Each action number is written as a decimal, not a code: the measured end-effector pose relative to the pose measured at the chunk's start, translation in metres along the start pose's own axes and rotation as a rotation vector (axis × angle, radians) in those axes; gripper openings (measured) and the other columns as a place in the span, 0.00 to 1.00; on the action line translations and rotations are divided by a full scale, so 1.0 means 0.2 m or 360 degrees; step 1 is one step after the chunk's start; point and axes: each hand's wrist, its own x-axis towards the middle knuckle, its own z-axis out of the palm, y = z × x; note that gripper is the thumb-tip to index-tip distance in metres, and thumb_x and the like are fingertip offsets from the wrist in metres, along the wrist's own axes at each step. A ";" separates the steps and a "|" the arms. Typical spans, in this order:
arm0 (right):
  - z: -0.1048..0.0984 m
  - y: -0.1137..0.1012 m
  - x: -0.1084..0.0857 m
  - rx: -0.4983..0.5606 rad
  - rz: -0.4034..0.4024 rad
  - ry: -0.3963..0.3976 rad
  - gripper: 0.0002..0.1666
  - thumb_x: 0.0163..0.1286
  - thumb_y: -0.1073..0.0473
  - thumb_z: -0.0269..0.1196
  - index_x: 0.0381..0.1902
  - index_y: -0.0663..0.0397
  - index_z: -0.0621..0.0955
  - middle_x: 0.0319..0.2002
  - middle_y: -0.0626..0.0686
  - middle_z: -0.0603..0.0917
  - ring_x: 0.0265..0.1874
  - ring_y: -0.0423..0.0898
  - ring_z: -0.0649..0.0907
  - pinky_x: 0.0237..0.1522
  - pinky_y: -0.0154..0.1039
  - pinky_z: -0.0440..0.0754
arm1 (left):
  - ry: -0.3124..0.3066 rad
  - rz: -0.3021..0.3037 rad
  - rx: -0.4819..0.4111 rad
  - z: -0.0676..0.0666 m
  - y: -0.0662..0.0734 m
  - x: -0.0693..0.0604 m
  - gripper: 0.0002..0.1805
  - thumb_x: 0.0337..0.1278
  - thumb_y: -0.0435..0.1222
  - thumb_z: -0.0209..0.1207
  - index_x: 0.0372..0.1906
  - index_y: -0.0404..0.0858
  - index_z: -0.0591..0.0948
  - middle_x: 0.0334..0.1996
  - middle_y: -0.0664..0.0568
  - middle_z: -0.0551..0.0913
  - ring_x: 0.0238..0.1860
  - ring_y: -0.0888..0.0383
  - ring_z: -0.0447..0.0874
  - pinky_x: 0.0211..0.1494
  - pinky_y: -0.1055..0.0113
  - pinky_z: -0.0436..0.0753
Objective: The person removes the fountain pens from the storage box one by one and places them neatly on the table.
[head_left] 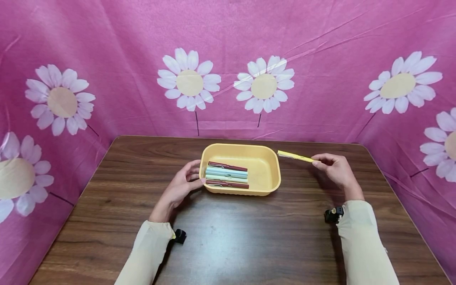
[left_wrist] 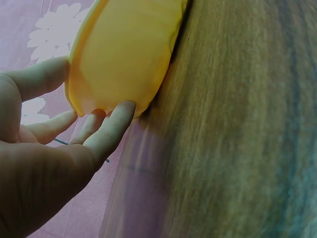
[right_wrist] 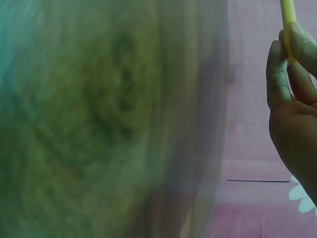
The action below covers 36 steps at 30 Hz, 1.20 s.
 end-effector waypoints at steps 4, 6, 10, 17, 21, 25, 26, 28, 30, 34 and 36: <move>0.00 0.05 0.01 0.0005 0.0042 -0.0083 0.12 0.68 0.65 0.69 0.46 0.69 0.85 0.33 0.40 0.87 0.32 0.32 0.77 0.30 0.23 0.76 | 0.0001 -0.0010 -0.0006 0.00 0.00 0.00 0.39 0.61 0.21 0.60 0.76 0.32 0.60 0.65 0.29 0.68 0.65 0.36 0.70 0.56 0.67 0.83; 0.00 0.07 0.02 -0.0001 0.0058 -0.0110 0.13 0.69 0.64 0.69 0.46 0.69 0.85 0.32 0.42 0.87 0.31 0.33 0.77 0.30 0.23 0.76 | 0.0001 -0.0013 -0.0008 0.00 0.00 -0.01 0.39 0.61 0.21 0.60 0.76 0.32 0.60 0.65 0.30 0.68 0.64 0.36 0.70 0.56 0.66 0.83; -0.01 0.09 0.03 0.0001 0.0086 -0.0155 0.14 0.70 0.63 0.68 0.47 0.70 0.84 0.33 0.45 0.87 0.32 0.33 0.77 0.31 0.23 0.76 | 0.0003 -0.0018 -0.0009 0.00 0.01 0.00 0.39 0.61 0.21 0.60 0.76 0.33 0.60 0.65 0.30 0.68 0.64 0.36 0.70 0.56 0.66 0.82; -0.03 0.13 0.05 -0.0034 0.0162 -0.0212 0.14 0.71 0.63 0.67 0.48 0.71 0.84 0.36 0.49 0.87 0.31 0.35 0.76 0.30 0.26 0.77 | 0.0007 -0.0029 -0.0010 0.00 0.01 0.00 0.39 0.61 0.21 0.60 0.76 0.33 0.60 0.65 0.30 0.68 0.65 0.36 0.70 0.56 0.66 0.83; -0.03 0.15 0.06 -0.0172 0.0170 -0.0239 0.12 0.72 0.63 0.66 0.47 0.68 0.85 0.40 0.57 0.86 0.33 0.37 0.76 0.32 0.26 0.75 | 0.0003 -0.0027 -0.0008 0.00 0.01 0.00 0.39 0.61 0.21 0.60 0.76 0.33 0.60 0.65 0.30 0.68 0.65 0.36 0.70 0.56 0.66 0.82; -0.02 0.14 0.07 -0.0326 0.0151 -0.0243 0.11 0.71 0.63 0.66 0.46 0.66 0.87 0.44 0.65 0.86 0.37 0.45 0.77 0.36 0.29 0.74 | 0.0004 -0.0025 -0.0010 0.00 0.01 0.00 0.39 0.61 0.21 0.60 0.76 0.33 0.60 0.65 0.30 0.68 0.65 0.36 0.70 0.56 0.66 0.83; -0.02 0.14 0.07 -0.0354 0.0150 -0.0243 0.11 0.71 0.63 0.66 0.46 0.66 0.87 0.45 0.66 0.86 0.38 0.47 0.78 0.38 0.31 0.74 | 0.0003 -0.0022 -0.0015 0.00 0.01 0.00 0.39 0.61 0.21 0.60 0.76 0.33 0.60 0.65 0.30 0.68 0.65 0.36 0.70 0.55 0.67 0.83; -0.01 0.13 0.07 -0.0382 0.0157 -0.0249 0.11 0.71 0.63 0.66 0.46 0.66 0.87 0.47 0.68 0.85 0.42 0.53 0.79 0.41 0.35 0.75 | 0.0000 -0.0020 -0.0022 0.00 0.00 0.00 0.39 0.61 0.21 0.61 0.76 0.33 0.60 0.65 0.30 0.68 0.64 0.36 0.70 0.55 0.67 0.83; -0.01 0.13 0.07 -0.0387 0.0179 -0.0251 0.11 0.72 0.64 0.65 0.47 0.67 0.86 0.48 0.69 0.85 0.45 0.58 0.79 0.45 0.41 0.76 | -0.0002 -0.0018 -0.0025 0.00 0.00 0.00 0.39 0.61 0.21 0.61 0.76 0.33 0.60 0.65 0.29 0.68 0.64 0.36 0.70 0.55 0.67 0.83; -0.02 0.11 0.07 -0.0397 0.0233 -0.0259 0.14 0.73 0.62 0.64 0.49 0.69 0.85 0.51 0.72 0.83 0.51 0.64 0.78 0.51 0.53 0.77 | 0.0000 -0.0022 -0.0014 0.00 0.00 0.00 0.39 0.61 0.21 0.61 0.76 0.33 0.60 0.65 0.30 0.68 0.64 0.37 0.70 0.56 0.67 0.82; -0.02 0.10 0.08 -0.0397 0.0258 -0.0260 0.15 0.73 0.62 0.64 0.51 0.69 0.84 0.52 0.72 0.82 0.52 0.66 0.78 0.54 0.58 0.76 | 0.0002 -0.0023 -0.0007 0.00 0.00 0.01 0.39 0.61 0.22 0.61 0.76 0.33 0.60 0.65 0.30 0.68 0.64 0.37 0.70 0.56 0.67 0.82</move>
